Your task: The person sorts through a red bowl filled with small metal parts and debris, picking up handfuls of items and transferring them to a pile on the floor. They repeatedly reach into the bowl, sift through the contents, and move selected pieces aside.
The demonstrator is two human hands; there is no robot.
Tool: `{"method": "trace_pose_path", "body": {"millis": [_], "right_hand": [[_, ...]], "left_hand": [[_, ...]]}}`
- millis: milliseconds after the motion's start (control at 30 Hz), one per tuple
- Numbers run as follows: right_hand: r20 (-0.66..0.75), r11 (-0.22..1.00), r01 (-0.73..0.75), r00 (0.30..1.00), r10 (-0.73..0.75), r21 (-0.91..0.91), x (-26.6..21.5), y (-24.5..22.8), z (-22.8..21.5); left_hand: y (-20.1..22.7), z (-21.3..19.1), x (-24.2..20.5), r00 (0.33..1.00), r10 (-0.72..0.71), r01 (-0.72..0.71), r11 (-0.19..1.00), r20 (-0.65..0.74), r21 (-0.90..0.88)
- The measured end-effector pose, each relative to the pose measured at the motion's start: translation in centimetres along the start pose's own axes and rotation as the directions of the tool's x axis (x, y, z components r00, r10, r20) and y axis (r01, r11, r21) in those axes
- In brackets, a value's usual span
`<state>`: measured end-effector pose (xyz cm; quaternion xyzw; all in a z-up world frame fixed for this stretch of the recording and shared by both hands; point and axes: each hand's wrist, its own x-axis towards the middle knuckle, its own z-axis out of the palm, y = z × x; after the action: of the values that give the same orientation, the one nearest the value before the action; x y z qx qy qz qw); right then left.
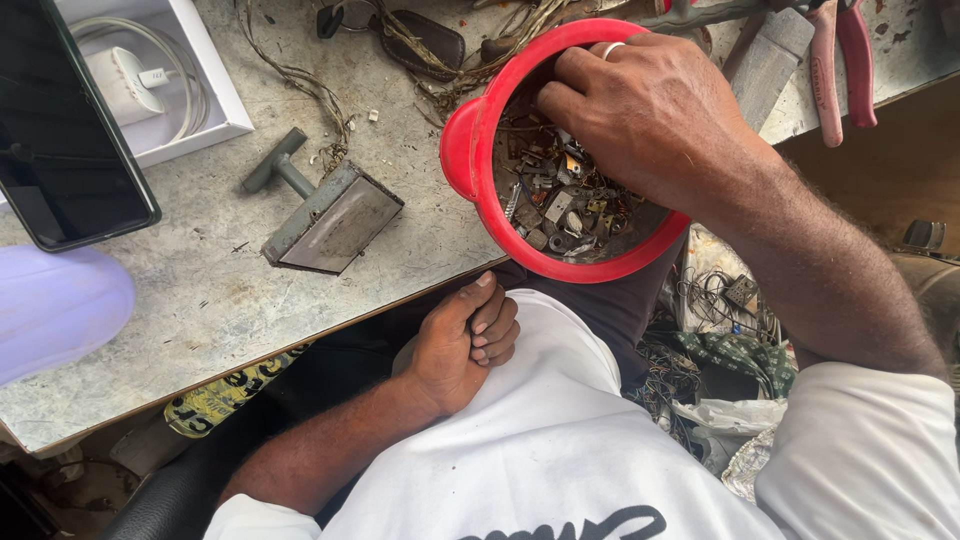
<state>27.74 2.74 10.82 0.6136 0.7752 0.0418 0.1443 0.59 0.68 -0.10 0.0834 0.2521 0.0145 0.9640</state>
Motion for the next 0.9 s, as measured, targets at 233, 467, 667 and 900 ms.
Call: {"method": "trace_pose_path", "body": {"millis": [233, 467, 667, 900], "right_hand": [[-0.119, 0.997, -0.018, 0.993, 0.027, 0.076, -0.7, 0.4, -0.5], [-0.164, 0.994, 0.026, 0.986, -0.009, 0.103, -1.0, 0.4, 0.3], [-0.151, 0.991, 0.046, 0.988, -0.027, 0.125, -0.7, 0.2, 0.8], [-0.229, 0.965, 0.048, 0.973, 0.013, 0.257, 0.1, 0.0, -0.2]], "left_hand": [[0.0, 0.1, 0.0, 1.000, -0.002, 0.002, 1.000, 0.002, -0.011], [-0.2, 0.0, 0.1, 1.000, -0.005, 0.005, 1.000, -0.004, -0.015], [0.0, -0.1, 0.3, 1.000, 0.006, -0.006, 1.000, -0.023, -0.007], [-0.1, 0.3, 0.2, 0.998, -0.041, 0.036, 0.989, -0.037, -0.141]]}}
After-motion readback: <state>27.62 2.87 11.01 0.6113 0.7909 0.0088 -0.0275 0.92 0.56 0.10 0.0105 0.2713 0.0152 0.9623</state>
